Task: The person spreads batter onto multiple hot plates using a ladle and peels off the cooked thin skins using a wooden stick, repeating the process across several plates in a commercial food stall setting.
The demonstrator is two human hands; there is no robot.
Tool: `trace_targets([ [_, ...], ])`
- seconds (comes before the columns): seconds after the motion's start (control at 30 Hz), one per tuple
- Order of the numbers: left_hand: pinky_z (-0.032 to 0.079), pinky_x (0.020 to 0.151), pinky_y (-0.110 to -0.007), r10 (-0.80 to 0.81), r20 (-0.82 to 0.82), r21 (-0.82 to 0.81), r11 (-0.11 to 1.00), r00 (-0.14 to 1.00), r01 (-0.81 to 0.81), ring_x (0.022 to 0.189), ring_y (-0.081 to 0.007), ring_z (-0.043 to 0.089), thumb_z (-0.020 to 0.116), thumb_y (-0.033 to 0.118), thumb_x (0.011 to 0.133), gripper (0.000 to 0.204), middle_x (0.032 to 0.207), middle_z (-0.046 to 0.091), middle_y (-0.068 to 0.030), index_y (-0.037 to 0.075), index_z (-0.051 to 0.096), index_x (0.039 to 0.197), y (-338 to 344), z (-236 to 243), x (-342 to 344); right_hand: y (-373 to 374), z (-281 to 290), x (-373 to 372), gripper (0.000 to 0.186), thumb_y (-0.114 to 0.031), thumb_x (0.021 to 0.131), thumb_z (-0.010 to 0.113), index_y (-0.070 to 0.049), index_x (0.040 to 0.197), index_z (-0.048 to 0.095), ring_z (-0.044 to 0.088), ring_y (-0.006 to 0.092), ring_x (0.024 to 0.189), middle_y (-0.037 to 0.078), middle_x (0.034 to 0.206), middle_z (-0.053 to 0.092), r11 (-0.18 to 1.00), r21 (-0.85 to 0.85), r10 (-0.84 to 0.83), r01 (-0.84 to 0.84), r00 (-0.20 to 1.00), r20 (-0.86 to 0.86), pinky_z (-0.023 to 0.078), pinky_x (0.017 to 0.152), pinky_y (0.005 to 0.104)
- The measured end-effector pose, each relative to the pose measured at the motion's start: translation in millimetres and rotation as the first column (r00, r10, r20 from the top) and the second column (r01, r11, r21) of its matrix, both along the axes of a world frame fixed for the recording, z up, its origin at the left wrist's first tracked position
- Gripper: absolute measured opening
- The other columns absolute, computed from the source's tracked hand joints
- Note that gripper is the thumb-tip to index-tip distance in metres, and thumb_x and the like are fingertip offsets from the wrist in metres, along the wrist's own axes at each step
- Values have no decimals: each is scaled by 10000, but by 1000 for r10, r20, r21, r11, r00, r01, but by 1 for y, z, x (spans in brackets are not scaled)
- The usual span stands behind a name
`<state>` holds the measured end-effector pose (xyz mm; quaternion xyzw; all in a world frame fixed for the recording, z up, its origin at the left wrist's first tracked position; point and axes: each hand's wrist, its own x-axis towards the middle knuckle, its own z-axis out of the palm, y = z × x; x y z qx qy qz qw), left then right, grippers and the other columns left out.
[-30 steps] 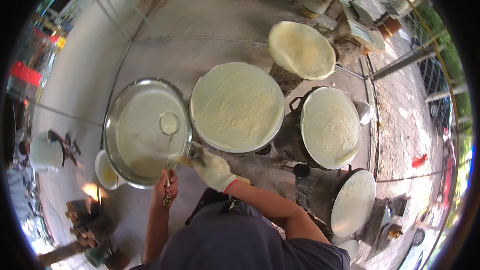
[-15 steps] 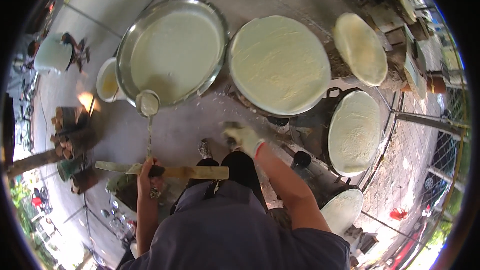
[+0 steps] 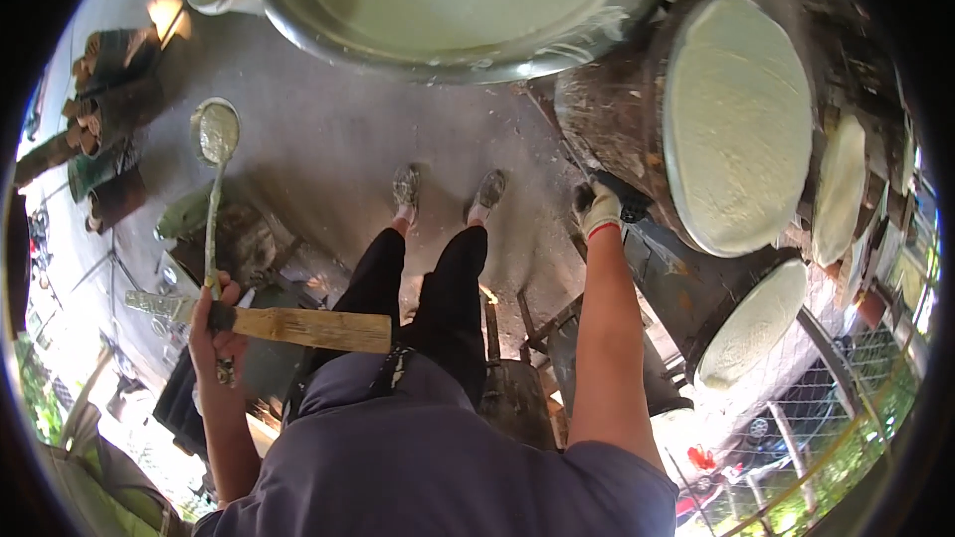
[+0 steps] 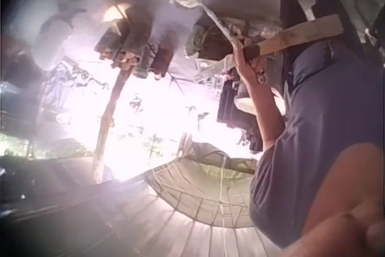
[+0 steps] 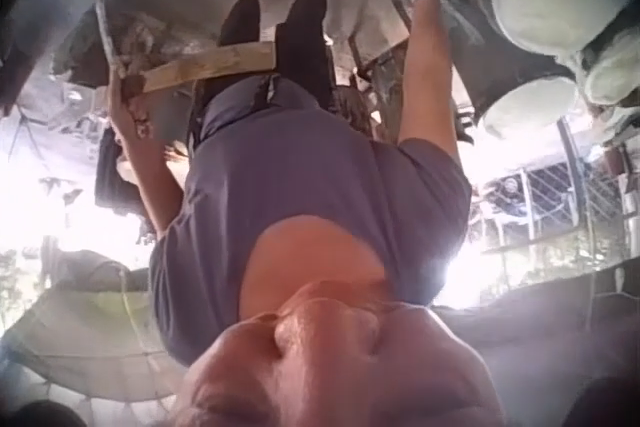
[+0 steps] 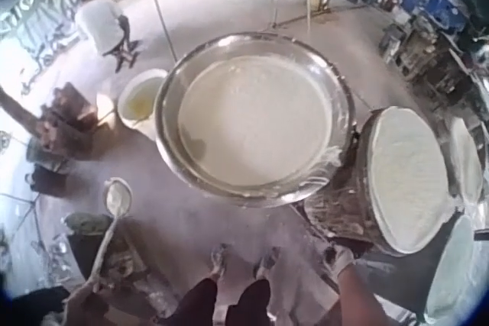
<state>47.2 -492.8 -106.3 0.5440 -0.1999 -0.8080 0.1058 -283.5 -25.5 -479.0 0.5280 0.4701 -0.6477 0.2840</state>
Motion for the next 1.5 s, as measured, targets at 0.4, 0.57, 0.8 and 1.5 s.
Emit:
trace_targets([
  [0.4,264,294,-179,97,-27,27,995,995,-96,377,-13,277,331,223,1025,307,842,405,-20,-42,381,1172,-1,-42,37,4,-85,-41,149,-141,926,545,-19,881,617,611,245,723,95,801,631,948,-111,-305,300,952,-32,556,632,377],
  [0.57,287,297,-179,68,-8,24,997,998,-67,382,-14,298,333,215,1022,302,845,410,-24,-45,392,1165,3,-44,39,-5,-77,-45,195,-172,940,516,-93,771,574,522,181,516,32,631,546,988,89,-128,126,992,18,464,457,307],
  [0.8,260,294,-158,-17,34,-22,1000,999,18,378,1,280,410,236,1001,281,785,409,18,2,431,1154,10,-44,25,11,-82,-49,104,-147,921,557,-87,842,590,505,170,545,29,655,528,1000,-10,7,-8,1000,-25,472,452,334],
  [1.5,287,300,-199,-296,-101,-215,939,950,270,377,-58,337,501,245,961,224,800,599,-35,43,558,1040,74,81,-92,96,330,-37,368,-220,886,610,6,1175,585,561,154,943,83,1041,642,693,546,152,472,644,-750,434,861,292],
])
